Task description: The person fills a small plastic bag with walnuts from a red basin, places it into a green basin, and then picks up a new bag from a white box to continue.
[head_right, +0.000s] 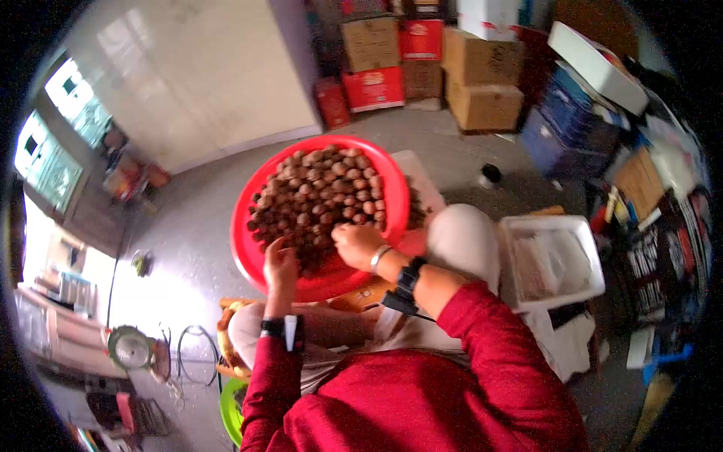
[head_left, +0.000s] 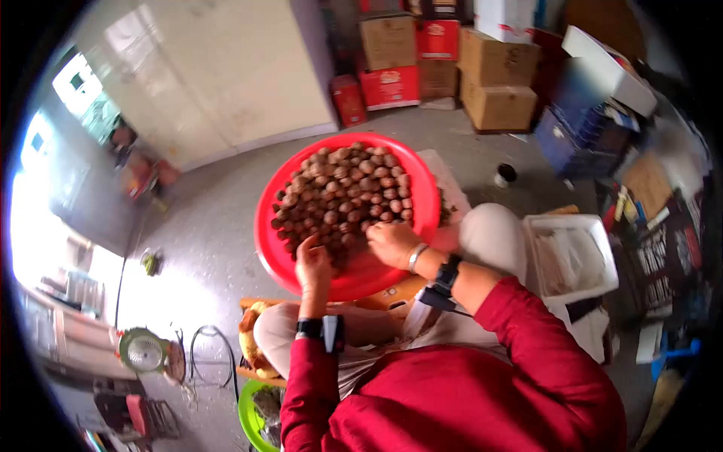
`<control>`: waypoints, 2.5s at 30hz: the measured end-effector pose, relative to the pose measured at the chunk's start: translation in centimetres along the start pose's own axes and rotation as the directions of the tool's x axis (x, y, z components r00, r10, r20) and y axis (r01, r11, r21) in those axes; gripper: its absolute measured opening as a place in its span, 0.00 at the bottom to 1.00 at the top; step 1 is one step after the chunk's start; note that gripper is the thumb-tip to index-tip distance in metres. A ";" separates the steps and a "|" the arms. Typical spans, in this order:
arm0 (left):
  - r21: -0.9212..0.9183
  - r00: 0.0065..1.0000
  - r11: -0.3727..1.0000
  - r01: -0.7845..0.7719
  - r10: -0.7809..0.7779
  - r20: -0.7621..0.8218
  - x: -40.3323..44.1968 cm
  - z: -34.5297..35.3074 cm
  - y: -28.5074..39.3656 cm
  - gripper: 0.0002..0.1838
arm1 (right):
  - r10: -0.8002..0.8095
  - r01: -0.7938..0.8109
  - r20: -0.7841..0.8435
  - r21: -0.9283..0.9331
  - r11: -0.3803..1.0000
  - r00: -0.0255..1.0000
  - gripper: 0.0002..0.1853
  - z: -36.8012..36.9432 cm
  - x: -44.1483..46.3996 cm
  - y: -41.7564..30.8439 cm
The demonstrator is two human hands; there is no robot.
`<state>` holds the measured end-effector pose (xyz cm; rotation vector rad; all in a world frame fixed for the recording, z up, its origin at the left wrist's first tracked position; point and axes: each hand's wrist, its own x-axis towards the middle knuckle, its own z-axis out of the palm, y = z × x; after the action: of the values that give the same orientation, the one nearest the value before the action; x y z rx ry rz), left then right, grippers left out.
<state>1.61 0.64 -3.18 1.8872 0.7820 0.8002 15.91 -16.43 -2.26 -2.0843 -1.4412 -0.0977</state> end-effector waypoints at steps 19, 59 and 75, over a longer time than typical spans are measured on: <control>-0.347 0.956 0.907 0.241 -0.159 0.248 0.0 -1.4 -0.5 0.11 | 0.567 -0.741 -0.552 -0.148 0.655 0.611 0.07 -22.9 -20.6 14.5; -0.259 0.950 0.954 0.149 -0.065 0.306 -0.7 -1.0 0.4 0.09 | 0.904 -0.935 -0.287 0.071 0.349 0.316 0.17 -29.8 -29.2 11.3; -0.320 0.904 0.935 0.152 0.000 0.428 -1.7 -1.9 3.3 0.08 | 0.450 -0.289 -0.030 0.728 0.622 0.892 0.09 -21.2 -1.0 1.0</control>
<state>-0.26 -1.04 0.17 1.6153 0.4061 0.4170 21.99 -28.29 14.25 -1.5928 -0.6995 0.3519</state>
